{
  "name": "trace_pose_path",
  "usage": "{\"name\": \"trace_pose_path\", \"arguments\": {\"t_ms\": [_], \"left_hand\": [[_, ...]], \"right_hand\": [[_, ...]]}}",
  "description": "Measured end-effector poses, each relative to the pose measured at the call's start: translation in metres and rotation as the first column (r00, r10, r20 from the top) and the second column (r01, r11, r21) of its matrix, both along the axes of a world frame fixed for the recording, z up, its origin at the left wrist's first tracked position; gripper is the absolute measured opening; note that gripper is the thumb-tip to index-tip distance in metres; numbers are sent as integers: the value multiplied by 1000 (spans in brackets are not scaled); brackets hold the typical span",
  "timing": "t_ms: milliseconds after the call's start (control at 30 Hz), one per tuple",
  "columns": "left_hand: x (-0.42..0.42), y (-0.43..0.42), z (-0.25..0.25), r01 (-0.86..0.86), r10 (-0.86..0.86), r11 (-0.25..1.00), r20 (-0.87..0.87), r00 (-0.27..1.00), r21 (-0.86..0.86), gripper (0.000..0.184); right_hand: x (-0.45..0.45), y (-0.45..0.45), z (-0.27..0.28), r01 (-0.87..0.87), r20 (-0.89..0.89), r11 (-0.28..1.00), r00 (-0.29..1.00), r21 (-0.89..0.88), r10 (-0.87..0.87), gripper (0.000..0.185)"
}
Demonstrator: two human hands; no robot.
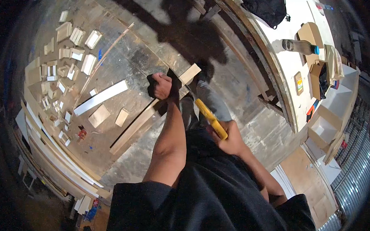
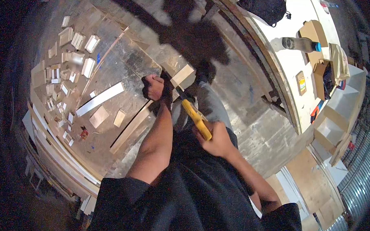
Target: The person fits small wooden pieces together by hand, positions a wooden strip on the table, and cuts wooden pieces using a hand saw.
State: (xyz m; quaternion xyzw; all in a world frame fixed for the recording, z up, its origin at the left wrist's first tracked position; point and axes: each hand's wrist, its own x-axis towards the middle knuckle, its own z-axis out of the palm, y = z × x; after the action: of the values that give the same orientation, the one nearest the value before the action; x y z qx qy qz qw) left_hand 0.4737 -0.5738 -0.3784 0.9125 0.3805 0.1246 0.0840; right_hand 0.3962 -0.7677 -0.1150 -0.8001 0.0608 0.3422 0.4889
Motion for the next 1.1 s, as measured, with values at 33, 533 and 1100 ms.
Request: {"name": "trace_pose_path", "arguments": {"t_ms": [33, 533, 1100], "left_hand": [[0, 1, 5, -2, 2, 1000, 29, 1000, -15, 11], [-11, -1, -5, -32, 31, 999, -109, 994, -5, 10], [-12, 6, 38, 109, -87, 943, 83, 993, -314, 21]], "right_hand": [[2, 0, 3, -2, 0, 1000, 1000, 4, 2, 24], [9, -9, 1, -31, 2, 1000, 1000, 2, 31, 20], [15, 12, -37, -48, 35, 998, 998, 39, 47, 24]]}}
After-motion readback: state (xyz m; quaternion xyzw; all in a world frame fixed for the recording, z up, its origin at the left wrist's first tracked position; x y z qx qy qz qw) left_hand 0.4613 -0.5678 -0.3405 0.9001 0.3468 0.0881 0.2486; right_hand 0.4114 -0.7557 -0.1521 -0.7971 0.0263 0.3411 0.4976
